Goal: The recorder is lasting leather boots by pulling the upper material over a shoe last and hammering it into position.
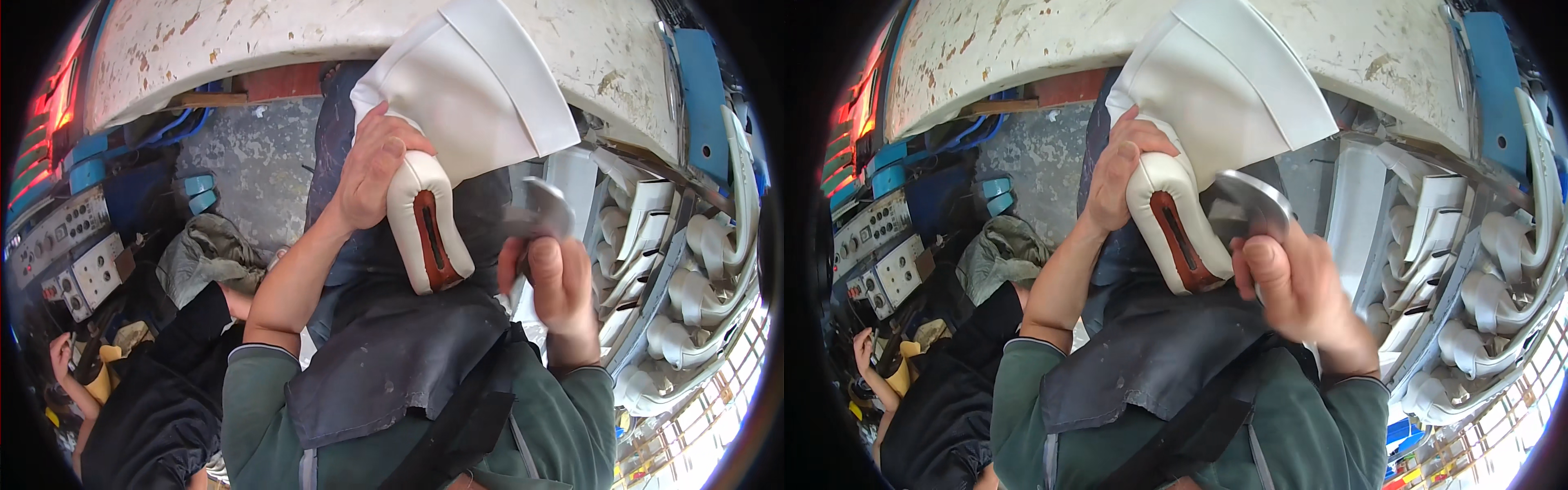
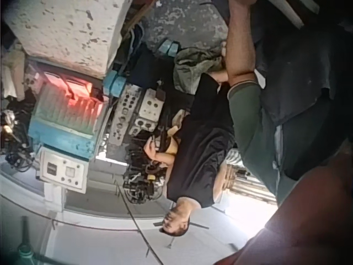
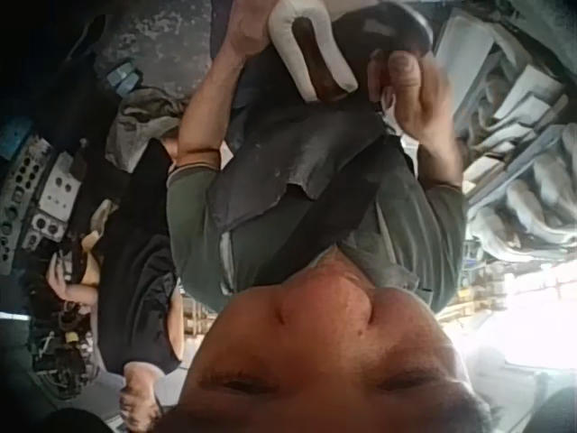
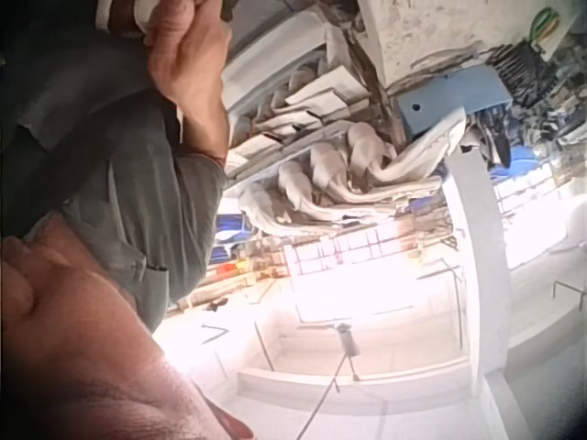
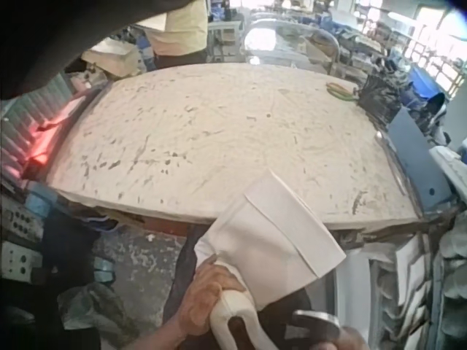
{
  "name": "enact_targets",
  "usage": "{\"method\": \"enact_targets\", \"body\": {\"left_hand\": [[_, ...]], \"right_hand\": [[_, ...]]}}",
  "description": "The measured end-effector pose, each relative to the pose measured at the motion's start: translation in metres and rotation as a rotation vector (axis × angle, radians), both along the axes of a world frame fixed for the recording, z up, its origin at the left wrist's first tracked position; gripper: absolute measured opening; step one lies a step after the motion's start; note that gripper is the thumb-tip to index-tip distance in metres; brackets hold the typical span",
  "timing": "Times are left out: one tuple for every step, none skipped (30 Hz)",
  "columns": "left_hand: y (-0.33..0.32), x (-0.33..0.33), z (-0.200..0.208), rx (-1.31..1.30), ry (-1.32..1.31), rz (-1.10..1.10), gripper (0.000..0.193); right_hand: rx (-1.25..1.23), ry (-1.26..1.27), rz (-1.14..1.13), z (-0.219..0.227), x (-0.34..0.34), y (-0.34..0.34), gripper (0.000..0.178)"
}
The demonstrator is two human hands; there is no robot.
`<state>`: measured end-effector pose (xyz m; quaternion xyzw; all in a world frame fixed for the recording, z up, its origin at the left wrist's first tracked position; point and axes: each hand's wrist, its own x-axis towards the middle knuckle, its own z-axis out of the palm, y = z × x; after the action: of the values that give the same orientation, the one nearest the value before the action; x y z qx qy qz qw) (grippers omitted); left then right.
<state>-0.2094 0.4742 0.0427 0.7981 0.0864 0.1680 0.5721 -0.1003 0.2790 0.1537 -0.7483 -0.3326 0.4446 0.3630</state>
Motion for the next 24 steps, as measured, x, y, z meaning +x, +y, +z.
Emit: {"method": "enact_targets", "body": {"left_hand": [[0.000,0.001,-0.001,0.022,0.000,-0.005,0.053],[-0.001,0.001,-0.002,-0.007,-0.004,-0.021,0.052],[-0.001,0.003,-0.003,-0.038,-0.014,-0.033,0.052],[-0.002,0.002,-0.003,-0.059,-0.035,-0.032,0.051],[-0.002,0.003,-0.003,-0.044,-0.026,-0.017,0.051],[-0.003,0.002,-0.002,-0.046,0.001,-0.007,0.050],[-0.003,0.002,-0.001,-0.043,0.010,-0.009,0.050],[-0.003,0.002,0.000,-0.059,0.039,0.007,0.049],[-0.003,0.003,0.000,-0.070,0.044,0.012,0.049],[-0.002,0.003,0.000,-0.079,0.057,0.003,0.048],[-0.003,0.003,-0.001,-0.045,0.002,-0.005,0.048],[-0.002,0.002,-0.001,-0.024,-0.037,0.024,0.048],[-0.003,0.001,-0.002,-0.030,-0.039,0.029,0.048],[-0.003,0.000,-0.003,-0.024,-0.045,0.018,0.048],[-0.004,-0.001,-0.004,-0.021,-0.033,0.025,0.048],[-0.003,-0.002,-0.005,-0.033,-0.021,0.030,0.048],[-0.003,-0.003,-0.006,-0.041,-0.006,0.022,0.048],[-0.003,-0.002,-0.007,-0.046,0.006,0.018,0.048],[-0.004,-0.004,-0.006,-0.037,0.000,0.011,0.047],[-0.004,-0.003,-0.006,-0.037,-0.031,0.026,0.047],[-0.004,-0.003,-0.004,-0.038,-0.029,0.032,0.047],[-0.005,-0.002,-0.002,-0.042,-0.039,0.040,0.047],[-0.004,-0.001,-0.001,-0.022,-0.008,0.027,0.047],[-0.004,-0.001,0.000,-0.030,-0.022,0.026,0.046]], "right_hand": [[0.072,-0.269,0.015,-0.005,-0.010,0.000,0.027],[0.036,-0.548,0.085,-0.010,-0.018,0.002,0.026],[-0.030,-0.604,0.069,-0.012,-0.023,0.004,0.026],[-0.071,-0.579,0.128,-0.015,-0.027,0.008,0.025],[0.080,-0.633,0.045,-0.016,-0.026,0.011,0.024],[0.195,-0.648,-0.023,-0.014,-0.028,0.015,0.025],[0.259,-0.611,-0.049,-0.012,-0.027,0.017,0.025],[0.260,-0.586,-0.037,-0.006,-0.027,0.019,0.025],[0.168,-0.668,0.067,-0.011,-0.028,0.022,0.024],[0.096,-0.732,0.183,-0.010,-0.027,0.024,0.024],[-0.053,-0.675,0.208,-0.004,-0.026,0.021,0.024],[0.028,-0.699,0.163,-0.001,-0.024,0.021,0.023],[0.120,-0.666,0.135,0.004,-0.024,0.016,0.022],[0.317,-0.638,0.041,0.001,-0.026,0.016,0.023],[0.457,-0.592,-0.007,0.002,-0.027,0.013,0.024],[0.296,-0.639,0.079,-0.004,-0.030,0.014,0.024],[0.164,-0.684,0.149,-0.006,-0.031,0.011,0.023],[0.074,-0.734,0.210,-0.011,-0.035,0.009,0.023],[0.026,-0.728,0.269,-0.011,-0.035,0.003,0.024],[0.066,-0.683,0.314,-0.013,-0.040,-0.002,0.023],[0.081,-0.667,0.327,-0.015,-0.042,-0.006,0.023],[0.114,-0.624,0.374,-0.016,-0.044,-0.011,0.023],[0.032,-0.590,0.350,-0.019,-0.044,-0.015,0.024],[0.028,-0.622,0.217,-0.019,-0.043,-0.021,0.024]]}}
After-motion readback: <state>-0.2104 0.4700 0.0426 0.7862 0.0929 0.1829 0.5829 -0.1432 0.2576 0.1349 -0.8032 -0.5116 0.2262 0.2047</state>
